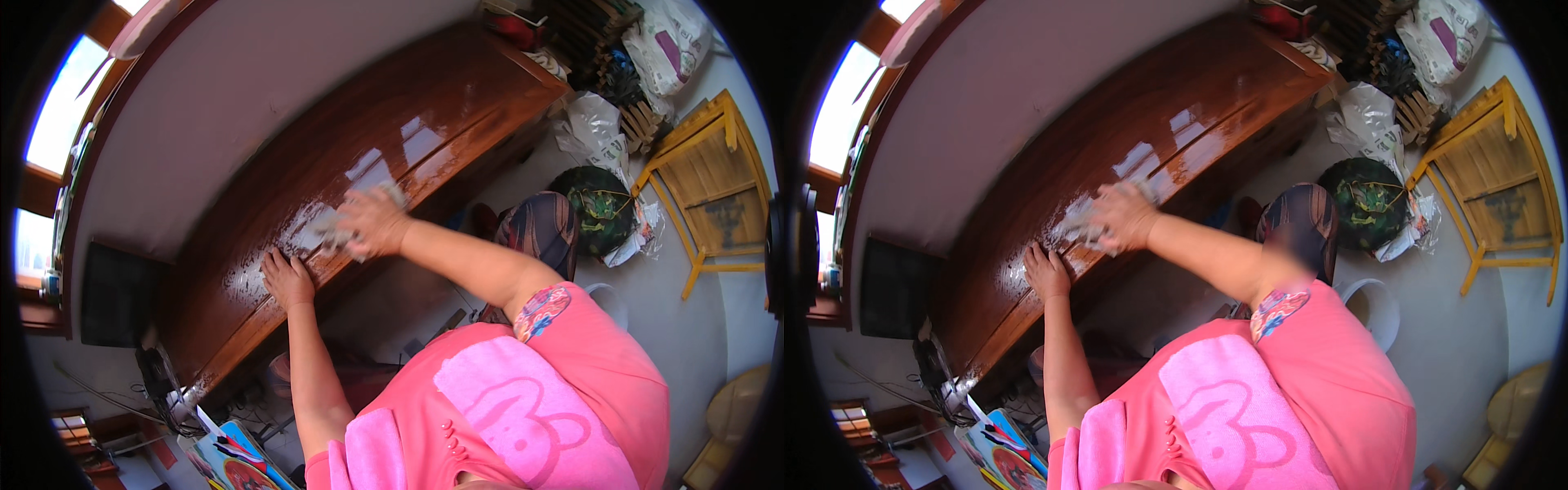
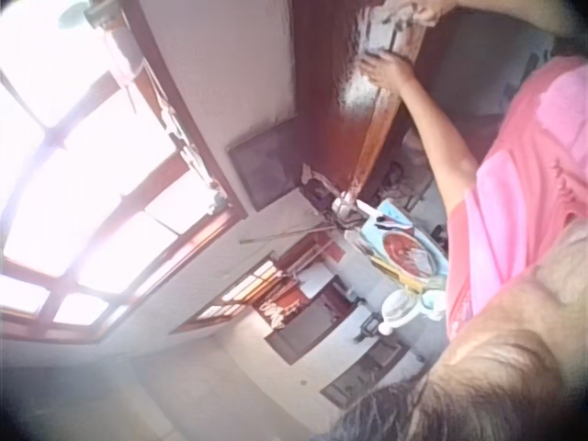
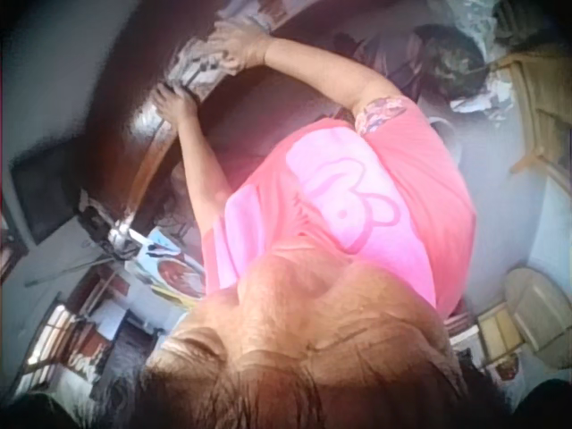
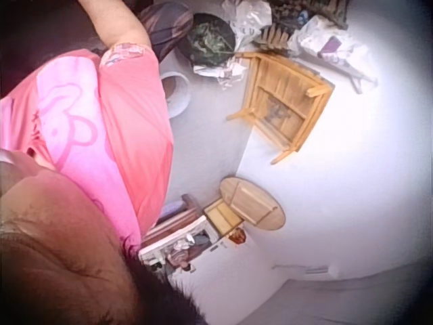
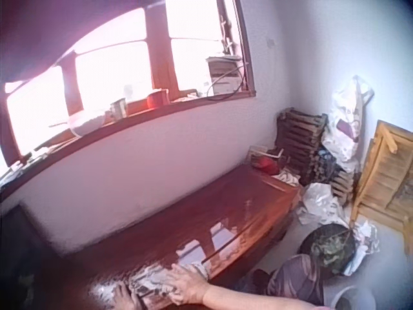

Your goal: The person wipes the surface of a wooden table with a cloth, moving back and forth to clean the area. The person briefly pauses to retrieve a phone from their pocket and place it on a nearby table before resuming the wiping action.

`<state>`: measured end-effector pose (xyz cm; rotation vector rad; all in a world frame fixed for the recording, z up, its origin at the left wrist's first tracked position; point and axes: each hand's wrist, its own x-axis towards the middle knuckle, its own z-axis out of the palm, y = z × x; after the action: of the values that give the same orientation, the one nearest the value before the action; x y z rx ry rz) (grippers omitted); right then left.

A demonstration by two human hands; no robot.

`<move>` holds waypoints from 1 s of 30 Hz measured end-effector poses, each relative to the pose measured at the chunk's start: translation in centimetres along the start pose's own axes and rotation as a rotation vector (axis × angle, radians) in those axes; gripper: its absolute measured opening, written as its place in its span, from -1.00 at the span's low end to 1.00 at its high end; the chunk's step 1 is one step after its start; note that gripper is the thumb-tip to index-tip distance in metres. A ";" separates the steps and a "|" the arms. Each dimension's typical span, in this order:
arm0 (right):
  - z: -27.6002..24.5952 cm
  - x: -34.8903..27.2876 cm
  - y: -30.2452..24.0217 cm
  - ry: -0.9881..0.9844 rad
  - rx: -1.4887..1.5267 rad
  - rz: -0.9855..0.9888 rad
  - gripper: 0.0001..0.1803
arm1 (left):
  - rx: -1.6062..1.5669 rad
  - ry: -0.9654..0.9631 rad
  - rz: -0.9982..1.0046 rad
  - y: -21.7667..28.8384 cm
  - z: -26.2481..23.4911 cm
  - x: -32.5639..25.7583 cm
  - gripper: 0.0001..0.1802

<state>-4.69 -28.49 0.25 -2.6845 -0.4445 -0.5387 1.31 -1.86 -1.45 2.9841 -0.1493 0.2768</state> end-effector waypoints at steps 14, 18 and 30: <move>-12.1 -6.8 25.1 0.129 -0.551 0.889 -0.54 | 0.070 -0.008 -0.015 0.0 0.6 -0.5 -0.29; -8.2 -1.5 13.8 0.157 -0.332 0.477 -0.52 | 0.061 -0.019 -0.031 0.1 0.2 -0.3 -0.29; -1.9 4.4 2.9 -0.113 -0.023 -0.026 -0.41 | 0.046 -0.021 0.000 -1.0 0.3 -0.2 -0.31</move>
<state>-0.29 -30.77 2.89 -2.7443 -0.5081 -0.4031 1.25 -0.94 -1.87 3.0337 -0.1467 0.2524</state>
